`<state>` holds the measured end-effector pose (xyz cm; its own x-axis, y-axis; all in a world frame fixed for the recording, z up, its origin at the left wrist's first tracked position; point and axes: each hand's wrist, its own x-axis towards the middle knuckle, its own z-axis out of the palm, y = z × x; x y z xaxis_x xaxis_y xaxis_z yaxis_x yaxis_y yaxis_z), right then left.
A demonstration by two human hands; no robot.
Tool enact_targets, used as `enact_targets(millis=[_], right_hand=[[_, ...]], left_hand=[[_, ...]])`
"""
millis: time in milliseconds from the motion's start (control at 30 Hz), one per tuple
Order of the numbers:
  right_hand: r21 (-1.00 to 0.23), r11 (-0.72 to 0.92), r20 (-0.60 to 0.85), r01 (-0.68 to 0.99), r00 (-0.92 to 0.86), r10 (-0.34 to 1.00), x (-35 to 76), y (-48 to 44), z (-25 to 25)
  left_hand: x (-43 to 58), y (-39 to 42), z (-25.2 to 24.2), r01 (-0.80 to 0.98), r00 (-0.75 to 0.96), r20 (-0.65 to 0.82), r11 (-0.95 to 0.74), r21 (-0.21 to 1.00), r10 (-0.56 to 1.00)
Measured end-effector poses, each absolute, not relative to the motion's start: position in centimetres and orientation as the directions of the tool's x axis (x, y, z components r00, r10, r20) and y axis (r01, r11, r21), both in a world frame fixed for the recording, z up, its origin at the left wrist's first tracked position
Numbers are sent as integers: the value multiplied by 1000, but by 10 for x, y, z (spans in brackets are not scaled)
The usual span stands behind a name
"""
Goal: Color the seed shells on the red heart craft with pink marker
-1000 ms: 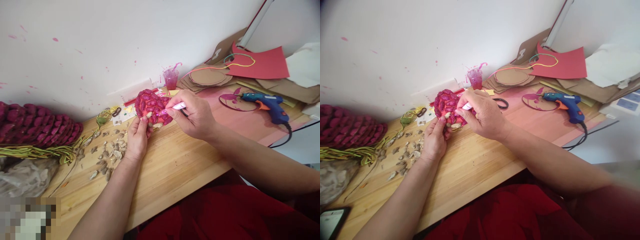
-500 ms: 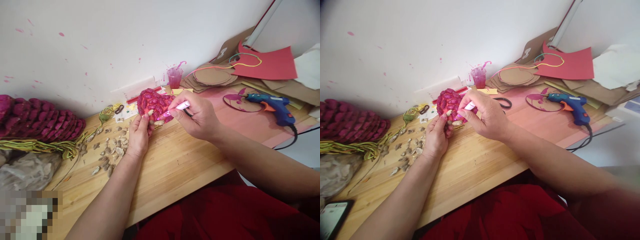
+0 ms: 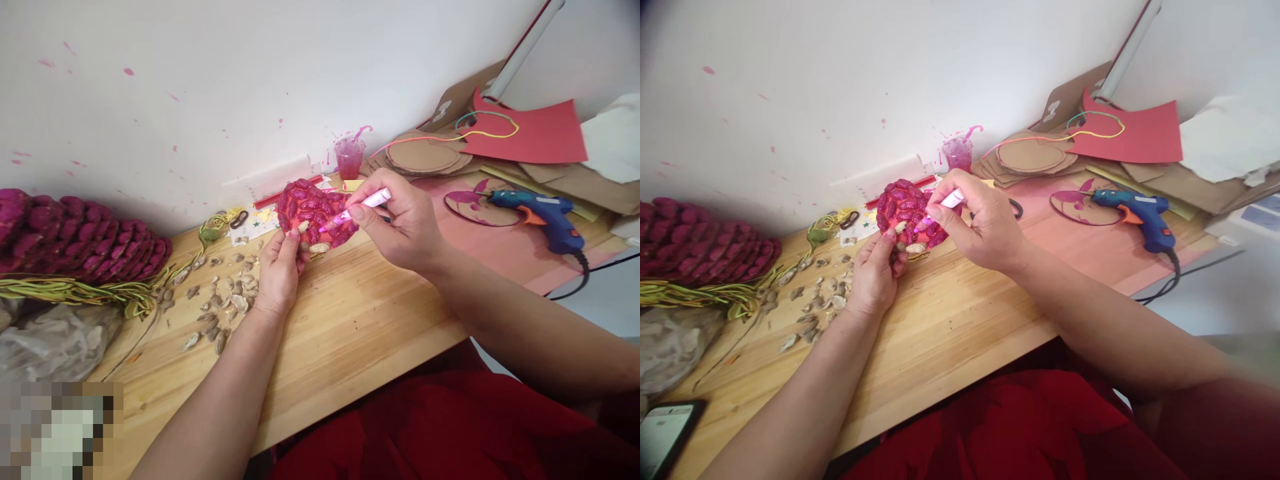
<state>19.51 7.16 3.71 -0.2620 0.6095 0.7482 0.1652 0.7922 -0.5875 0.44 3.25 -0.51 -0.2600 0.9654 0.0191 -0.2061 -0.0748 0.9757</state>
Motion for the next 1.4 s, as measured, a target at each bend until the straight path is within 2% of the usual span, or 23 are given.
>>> enact_targets(millis=[933,1400], right_hand=[[-565,806,752,177,-291,591,195,72,38],[-591,789,735,168,-289,613,195,70,39]], left_hand=[[5,32,-3,-199,-265,9,-64,978,964],[5,32,-4,-211,-255,21,-76,975,967]])
